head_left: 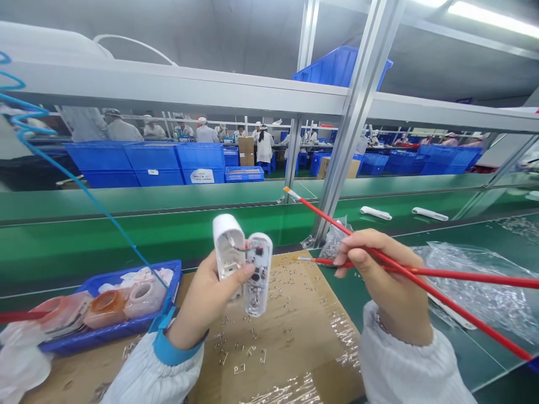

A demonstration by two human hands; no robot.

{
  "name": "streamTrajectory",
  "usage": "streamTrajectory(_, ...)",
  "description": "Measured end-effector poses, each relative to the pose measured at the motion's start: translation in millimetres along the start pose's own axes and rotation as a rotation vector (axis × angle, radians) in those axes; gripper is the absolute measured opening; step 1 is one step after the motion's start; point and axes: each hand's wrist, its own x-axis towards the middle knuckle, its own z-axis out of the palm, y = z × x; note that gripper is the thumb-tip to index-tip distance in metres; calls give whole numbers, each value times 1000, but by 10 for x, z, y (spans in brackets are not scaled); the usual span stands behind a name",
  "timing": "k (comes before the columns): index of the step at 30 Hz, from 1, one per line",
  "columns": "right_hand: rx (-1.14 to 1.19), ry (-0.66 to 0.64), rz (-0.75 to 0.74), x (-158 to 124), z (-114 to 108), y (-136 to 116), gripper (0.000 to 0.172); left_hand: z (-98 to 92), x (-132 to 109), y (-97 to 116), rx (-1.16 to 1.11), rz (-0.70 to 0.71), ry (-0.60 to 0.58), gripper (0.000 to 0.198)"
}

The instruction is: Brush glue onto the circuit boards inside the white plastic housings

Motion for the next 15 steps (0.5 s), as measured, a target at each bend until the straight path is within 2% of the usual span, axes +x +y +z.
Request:
streamTrajectory(3, 59, -120, -2, 8, 81, 0, 19, 80, -87, 51, -66, -34, -210, 40)
streamTrajectory(5, 56, -186, 23, 11, 139, -6, 32, 120, -127, 69, -75, -51, -260, 36)
streamTrajectory(8, 18, -108, 18, -9, 210, -1, 41, 113, -119, 39, -57, -61, -169, 36)
streamTrajectory(10, 39, 0, -24, -34, 240, 20, 31, 76, -82, -5, -59, -63, -90, 40)
streamTrajectory(13, 56, 120, -85, -62, 267, 59, 8, 26, -30, -53, -83, -68, -46, 45)
streamTrajectory(15, 83, 154, -112, -60, 282, 73, 8, 15, -17, -57, -92, -73, -43, 45)
